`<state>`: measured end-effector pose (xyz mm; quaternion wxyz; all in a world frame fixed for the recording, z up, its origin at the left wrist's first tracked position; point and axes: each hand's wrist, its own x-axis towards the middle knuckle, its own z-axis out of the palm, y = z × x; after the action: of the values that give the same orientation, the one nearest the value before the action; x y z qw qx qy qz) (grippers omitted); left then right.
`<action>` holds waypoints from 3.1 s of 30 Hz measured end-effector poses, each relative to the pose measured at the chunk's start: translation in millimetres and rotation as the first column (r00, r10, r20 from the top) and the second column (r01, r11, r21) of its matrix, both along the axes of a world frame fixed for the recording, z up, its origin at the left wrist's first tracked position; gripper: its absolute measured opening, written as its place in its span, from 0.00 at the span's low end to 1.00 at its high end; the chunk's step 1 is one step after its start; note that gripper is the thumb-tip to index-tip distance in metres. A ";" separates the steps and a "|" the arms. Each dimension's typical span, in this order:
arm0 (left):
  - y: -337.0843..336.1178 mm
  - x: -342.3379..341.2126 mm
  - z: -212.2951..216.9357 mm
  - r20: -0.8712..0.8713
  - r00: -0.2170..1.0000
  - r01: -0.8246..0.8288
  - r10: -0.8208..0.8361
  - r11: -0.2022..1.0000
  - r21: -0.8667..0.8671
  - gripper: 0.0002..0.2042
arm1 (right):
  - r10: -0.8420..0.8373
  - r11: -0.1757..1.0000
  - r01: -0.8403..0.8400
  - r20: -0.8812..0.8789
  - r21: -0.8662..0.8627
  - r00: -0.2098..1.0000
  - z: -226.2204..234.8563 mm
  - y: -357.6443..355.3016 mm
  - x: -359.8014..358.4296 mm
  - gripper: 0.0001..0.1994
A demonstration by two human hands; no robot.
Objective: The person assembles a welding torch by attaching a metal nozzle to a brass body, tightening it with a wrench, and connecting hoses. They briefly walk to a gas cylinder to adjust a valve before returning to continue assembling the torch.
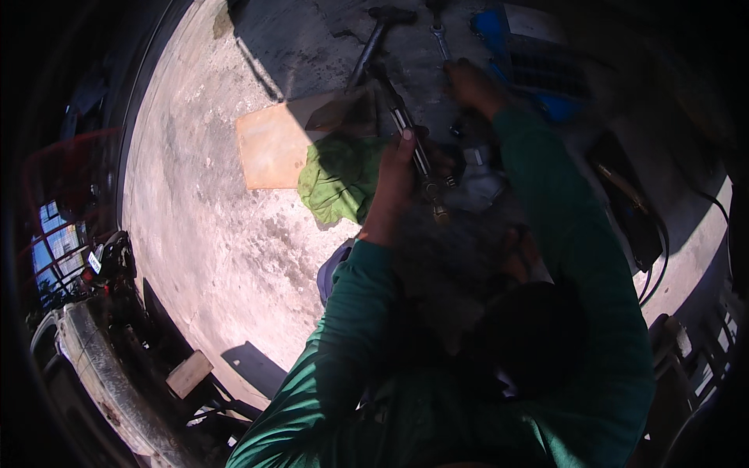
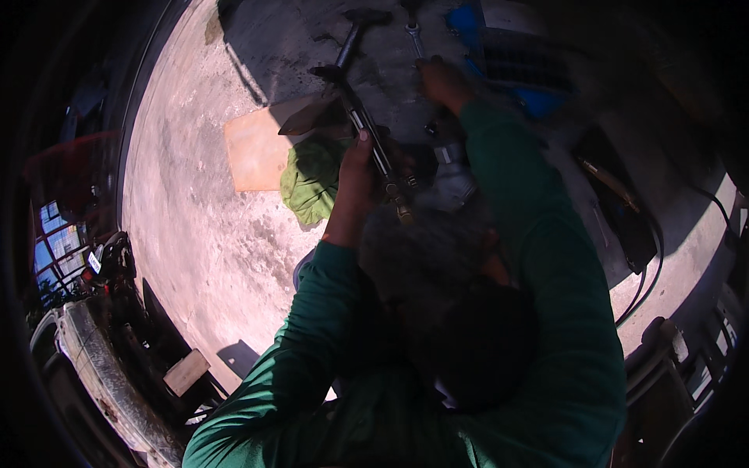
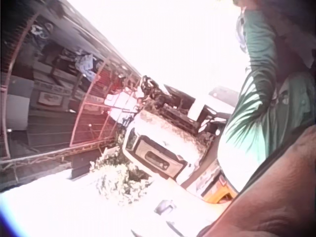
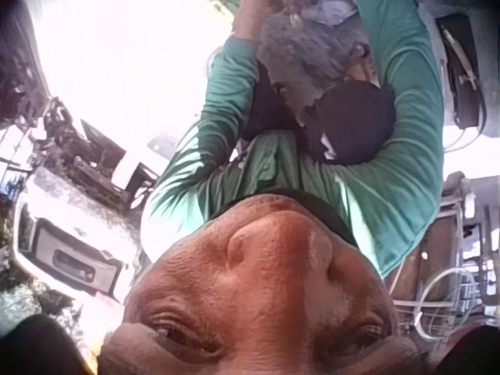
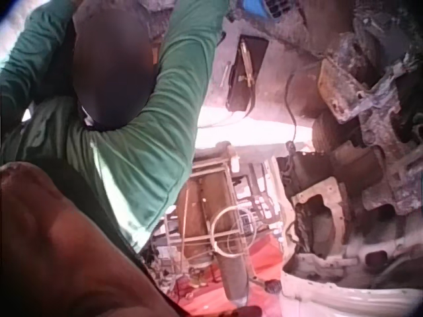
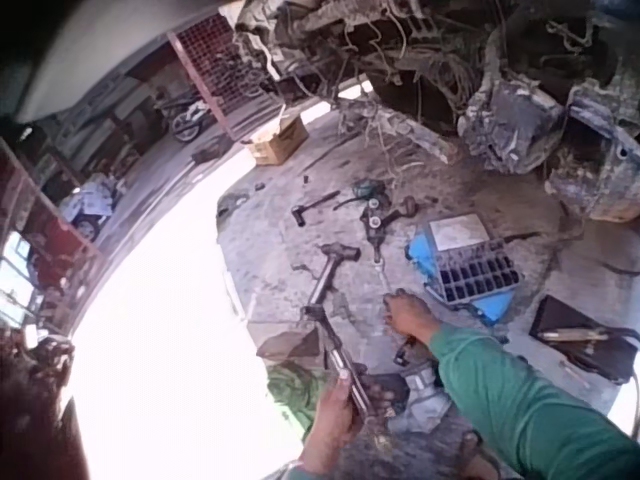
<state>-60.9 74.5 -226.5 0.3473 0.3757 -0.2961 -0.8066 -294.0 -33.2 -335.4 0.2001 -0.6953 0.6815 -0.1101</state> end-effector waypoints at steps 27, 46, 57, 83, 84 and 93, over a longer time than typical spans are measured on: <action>5.1 -122.1 -2.3 0.042 0.888 -0.450 0.457 0.848 0.282 0.17 | -0.329 0.944 0.301 0.420 0.134 0.846 199.4 300.8 -5.0 0.25; 54.0 -153.4 2.7 -0.140 0.923 -0.305 0.359 0.903 0.304 0.19 | -0.411 0.898 0.439 0.391 0.020 0.824 188.4 372.1 -11.8 0.29; 39.4 -141.4 17.6 -0.113 0.867 -0.367 0.485 0.776 0.512 0.16 | -0.287 0.957 0.283 -0.067 -0.067 0.956 192.8 348.8 4.8 0.38; -8.7 -72.3 6.1 -0.104 0.822 -0.458 0.560 0.758 0.464 0.07 | 0.040 0.983 -0.073 -0.191 -0.169 0.981 167.7 298.7 6.6 0.37; -9.0 -71.9 4.5 -0.112 0.823 -0.459 0.557 0.767 0.448 0.07 | 0.041 0.983 -0.074 -0.195 -0.169 0.980 167.4 297.6 6.2 0.37; -14.4 -69.6 -0.5 -0.129 0.819 -0.459 0.559 0.773 0.438 0.06 | 0.071 0.954 -0.108 -0.141 -0.280 0.988 151.9 291.3 -5.4 0.37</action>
<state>-130.4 60.1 -227.0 0.5073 0.3974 0.0295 -0.7641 -299.3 258.1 -183.5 0.0575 -0.7527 0.6377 -0.1533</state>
